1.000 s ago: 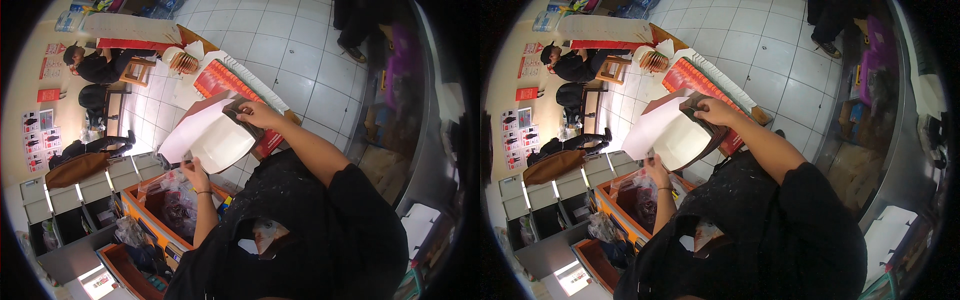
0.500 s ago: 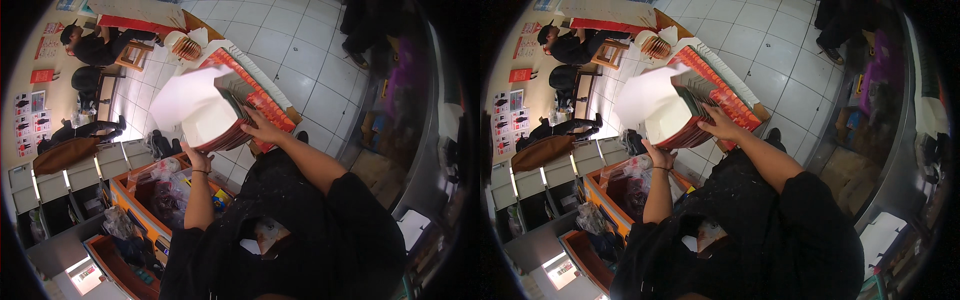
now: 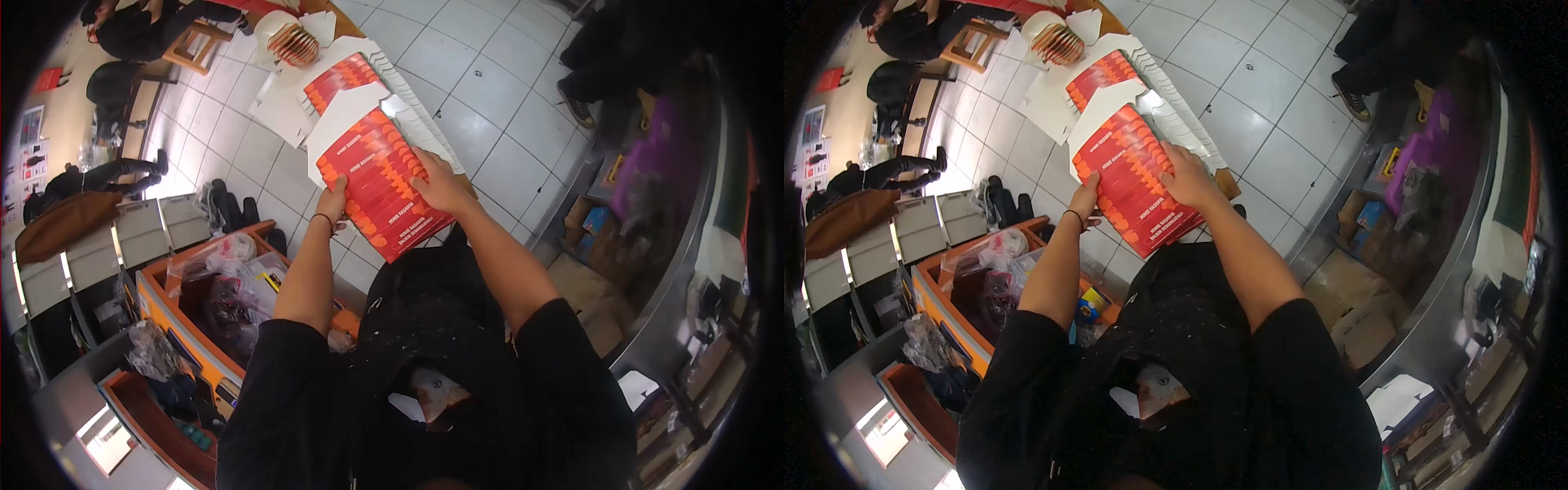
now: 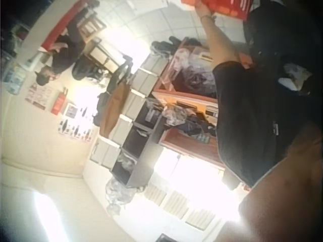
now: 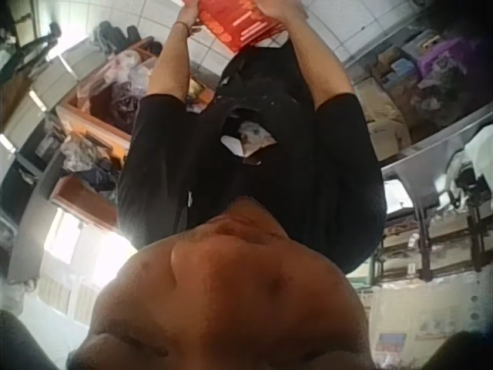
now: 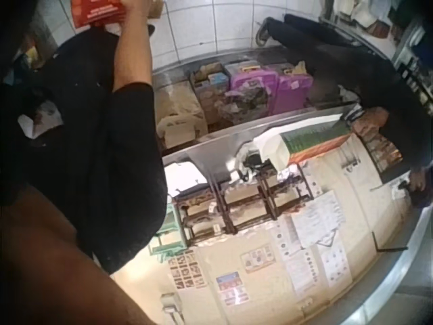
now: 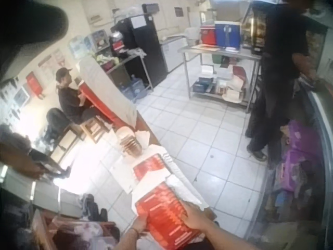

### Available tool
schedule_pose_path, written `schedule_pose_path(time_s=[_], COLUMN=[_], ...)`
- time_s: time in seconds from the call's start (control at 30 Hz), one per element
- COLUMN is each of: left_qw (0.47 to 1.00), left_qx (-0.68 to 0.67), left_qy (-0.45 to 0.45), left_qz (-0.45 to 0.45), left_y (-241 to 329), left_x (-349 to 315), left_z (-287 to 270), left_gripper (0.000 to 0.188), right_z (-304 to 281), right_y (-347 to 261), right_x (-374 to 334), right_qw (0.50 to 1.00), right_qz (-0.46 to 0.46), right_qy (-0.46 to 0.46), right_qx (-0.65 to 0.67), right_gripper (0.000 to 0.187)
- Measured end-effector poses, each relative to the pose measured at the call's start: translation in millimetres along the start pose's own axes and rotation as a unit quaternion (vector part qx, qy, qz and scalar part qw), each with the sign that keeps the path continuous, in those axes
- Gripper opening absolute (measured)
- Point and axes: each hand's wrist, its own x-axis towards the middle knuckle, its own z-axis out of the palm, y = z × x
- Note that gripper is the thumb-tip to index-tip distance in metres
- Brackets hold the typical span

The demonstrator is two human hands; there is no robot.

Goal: The person assembles cardboard food boxes by hand, folding the flaps and stacking them on the counter.

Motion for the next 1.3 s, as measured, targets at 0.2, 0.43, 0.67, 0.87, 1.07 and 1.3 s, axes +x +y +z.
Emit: schedule_pose_path(time_s=[0.2, 0.43, 0.67, 0.87, 1.07, 1.3], left_qw=[0.879, 0.664, 0.637, 0.645, 0.51, 0.505], left_qx=[0.087, 0.3, 0.246, 0.235, 0.312, 0.363], left_qy=[0.276, 0.063, 0.11, 0.124, 0.094, 0.069], left_qz=[0.379, 0.682, 0.722, 0.716, 0.796, 0.78], left_y=[-26, 16, 14, 22, 29, 32], left_x=[22, 11, 37, 48, 37, 31], left_z=[-19, -52, -63, -55, -51, -43], left_gripper=[0.067, 0.059, 0.04, 0.03, 0.037, 0.03], right_z=[-26, -4, 113, 109, 130, 213], right_y=[27, 88, -39, -77, -91, -85], right_x=[-113, -406, -398, -355, -367, -432], right_qw=[0.978, 0.85, 0.797, 0.793, 0.75, 0.691], right_qz=[0.128, 0.473, 0.544, 0.5, 0.485, 0.57], right_qy=[0.146, 0.222, 0.224, 0.285, 0.379, 0.34], right_qx=[0.073, -0.063, 0.138, 0.197, 0.243, 0.284], right_gripper=[0.048, 0.045, 0.047, 0.048, 0.048, 0.049])
